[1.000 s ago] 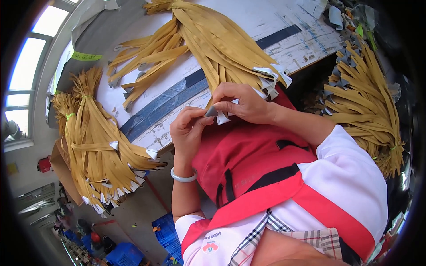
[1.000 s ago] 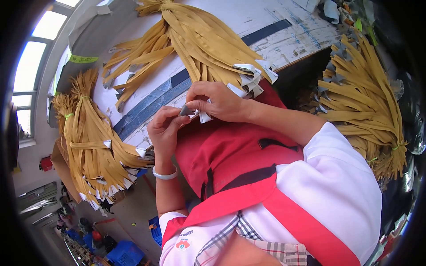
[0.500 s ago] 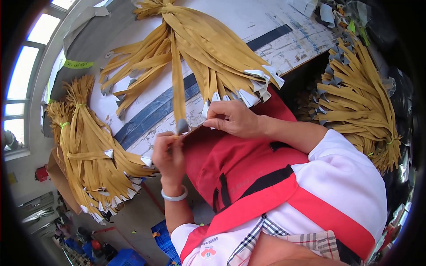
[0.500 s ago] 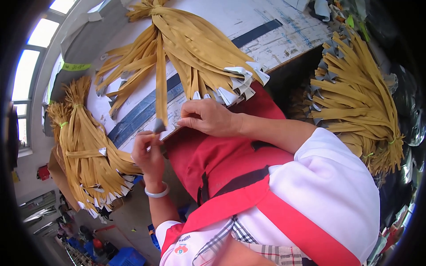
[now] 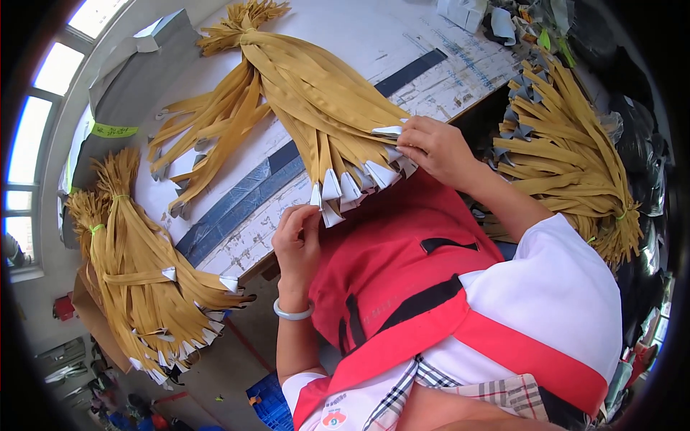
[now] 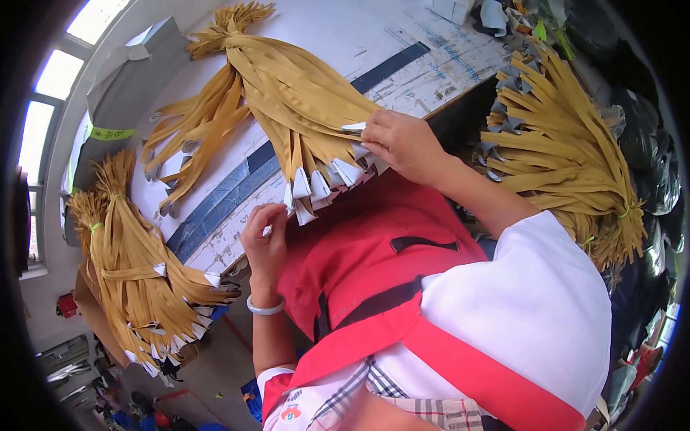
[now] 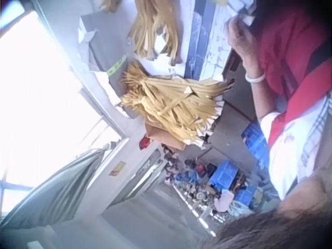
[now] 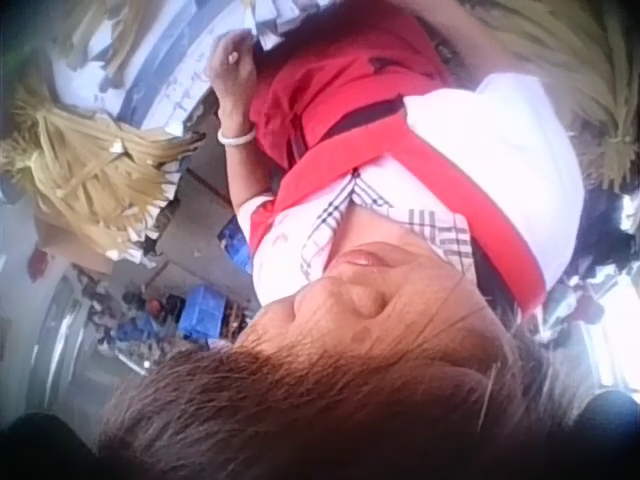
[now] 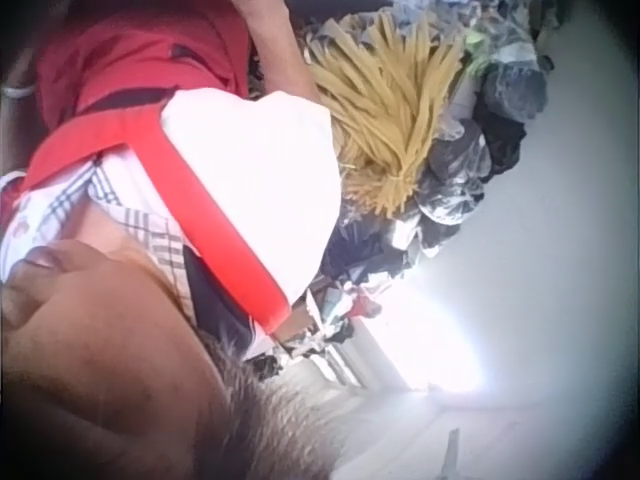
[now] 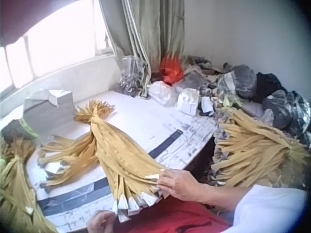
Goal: Inspecting and organizing bundles of yellow fabric straps at a workstation.
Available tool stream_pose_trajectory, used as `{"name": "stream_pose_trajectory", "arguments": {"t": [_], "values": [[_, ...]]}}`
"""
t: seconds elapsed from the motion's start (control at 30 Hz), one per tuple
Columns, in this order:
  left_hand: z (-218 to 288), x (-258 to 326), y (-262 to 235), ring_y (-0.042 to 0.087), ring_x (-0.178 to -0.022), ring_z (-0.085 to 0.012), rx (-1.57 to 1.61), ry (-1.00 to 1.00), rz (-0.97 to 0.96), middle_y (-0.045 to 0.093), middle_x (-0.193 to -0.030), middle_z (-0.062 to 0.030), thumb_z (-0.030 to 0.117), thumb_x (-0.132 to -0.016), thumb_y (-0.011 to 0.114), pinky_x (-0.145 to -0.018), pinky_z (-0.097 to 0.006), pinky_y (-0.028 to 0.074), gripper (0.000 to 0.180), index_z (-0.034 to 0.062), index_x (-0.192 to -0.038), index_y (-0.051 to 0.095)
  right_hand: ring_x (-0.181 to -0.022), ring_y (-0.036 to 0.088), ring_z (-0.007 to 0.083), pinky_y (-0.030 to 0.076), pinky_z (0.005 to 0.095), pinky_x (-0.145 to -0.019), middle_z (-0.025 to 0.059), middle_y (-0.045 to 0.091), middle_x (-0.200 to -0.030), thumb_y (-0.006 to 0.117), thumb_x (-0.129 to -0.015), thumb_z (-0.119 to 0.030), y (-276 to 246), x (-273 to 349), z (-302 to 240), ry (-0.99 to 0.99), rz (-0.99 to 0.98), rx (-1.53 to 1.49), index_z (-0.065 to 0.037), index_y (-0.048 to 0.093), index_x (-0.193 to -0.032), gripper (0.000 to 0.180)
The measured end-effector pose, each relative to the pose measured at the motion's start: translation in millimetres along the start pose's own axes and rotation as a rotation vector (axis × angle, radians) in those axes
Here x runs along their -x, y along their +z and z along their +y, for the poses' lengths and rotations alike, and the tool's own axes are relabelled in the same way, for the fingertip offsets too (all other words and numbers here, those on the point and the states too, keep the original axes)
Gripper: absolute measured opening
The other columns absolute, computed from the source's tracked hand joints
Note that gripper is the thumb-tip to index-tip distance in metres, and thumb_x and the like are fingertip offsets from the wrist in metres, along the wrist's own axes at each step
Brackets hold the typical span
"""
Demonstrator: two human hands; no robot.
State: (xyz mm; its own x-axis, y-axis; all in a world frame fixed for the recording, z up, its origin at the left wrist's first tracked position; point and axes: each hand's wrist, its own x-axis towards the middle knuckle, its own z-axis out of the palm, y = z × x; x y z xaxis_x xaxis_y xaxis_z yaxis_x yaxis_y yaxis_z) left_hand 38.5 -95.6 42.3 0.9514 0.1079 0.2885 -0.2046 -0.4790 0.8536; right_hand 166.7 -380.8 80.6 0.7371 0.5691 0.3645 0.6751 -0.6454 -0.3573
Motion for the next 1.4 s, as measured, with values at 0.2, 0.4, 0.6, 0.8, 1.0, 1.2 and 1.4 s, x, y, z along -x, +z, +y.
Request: {"name": "stream_pose_trajectory", "arguments": {"t": [0.2,0.4,0.6,0.8,1.0,1.2,1.4], "values": [[45,-46,40,0.066,-0.079,-0.0277,-0.063,0.268,-0.06,0.065,-0.095,-0.013,-0.004,-0.088,0.066,-0.069,-0.034,0.052,0.011,0.0006,-0.098,0.066,-0.089,0.064,0.0299,0.052,0.0384,-0.077,0.0071,0.064,-0.094,0.07,-0.086,-0.014,-3,-11,-18,0.047,-0.072,-0.243,-0.006,0.065,-0.093,0.012],[39,-40,53,0.065,-0.08,-0.0326,-0.032,0.172,-0.167,0.064,-0.093,-0.0132,-0.001,-0.089,0.065,-0.067,-0.037,0.052,0.007,0.0017,-0.096,0.065,-0.104,0.058,0.031,0.049,0.0391,-0.09,0.0094,0.064,-0.104,0.074,-0.081,-0.012,2,8,17,0.013,-0.051,-0.088,-0.006,0.063,-0.101,0.024],[38,-42,61,0.065,-0.078,-0.0311,0.043,0.108,-0.22,0.064,-0.09,-0.0128,-0.001,-0.089,0.065,-0.067,-0.036,0.052,0.007,0.0021,-0.096,0.066,-0.103,0.061,0.0279,0.05,0.0378,-0.089,0.0098,0.064,-0.107,0.071,-0.083,-0.006,4,-1,28,0.076,0.154,-0.195,-0.007,0.065,-0.106,0.024],[42,-46,64,0.067,-0.077,-0.0268,0.039,0.141,-0.187,0.065,-0.096,-0.0124,-0.001,-0.088,0.067,-0.068,-0.034,0.053,0.011,0.0007,-0.099,0.066,-0.079,0.061,0.0112,0.049,0.0253,-0.07,0.0039,0.064,-0.094,0.069,-0.086,-0.001,-1,-1,22,0.194,-0.015,-0.54,-0.004,0.065,-0.104,0.019],[59,-69,59,0.067,-0.08,-0.0232,-0.033,0.282,0.002,0.066,-0.1,-0.0119,-0.002,-0.082,0.073,-0.072,-0.032,0.054,0.02,-0.0011,-0.1,0.066,-0.066,0.054,0.0026,0.044,0.0206,-0.057,-0.0034,0.06,-0.077,0.068,-0.085,-0.002,-20,-35,-43,0.362,-0.202,-0.934,-0.005,0.063,-0.096,0.012],[40,-65,40,0.065,-0.085,-0.0268,0.012,0.212,-0.039,0.066,-0.09,-0.0112,-0.001,-0.078,0.076,-0.075,-0.035,0.052,0.019,0.0013,-0.093,0.064,-0.065,0.055,0.0029,0.044,0.02,-0.057,-0.0018,0.062,-0.077,0.07,-0.085,-0.007,0,-44,-49,0.335,-0.308,-1.097,-0.004,0.063,-0.093,0.01],[12,-55,38,0.063,-0.085,-0.017,0.408,0.002,0.019,0.067,-0.09,-0.0067,-0.006,-0.079,0.074,-0.077,-0.029,0.049,0.016,0.0017,-0.091,0.065,-0.065,0.058,0.0054,0.047,0.0212,-0.058,0.0004,0.065,-0.078,0.074,-0.088,-0.014,20,-59,-51,0.32,-0.392,-1.279,-0.004,0.063,-0.092,0.015]]}}
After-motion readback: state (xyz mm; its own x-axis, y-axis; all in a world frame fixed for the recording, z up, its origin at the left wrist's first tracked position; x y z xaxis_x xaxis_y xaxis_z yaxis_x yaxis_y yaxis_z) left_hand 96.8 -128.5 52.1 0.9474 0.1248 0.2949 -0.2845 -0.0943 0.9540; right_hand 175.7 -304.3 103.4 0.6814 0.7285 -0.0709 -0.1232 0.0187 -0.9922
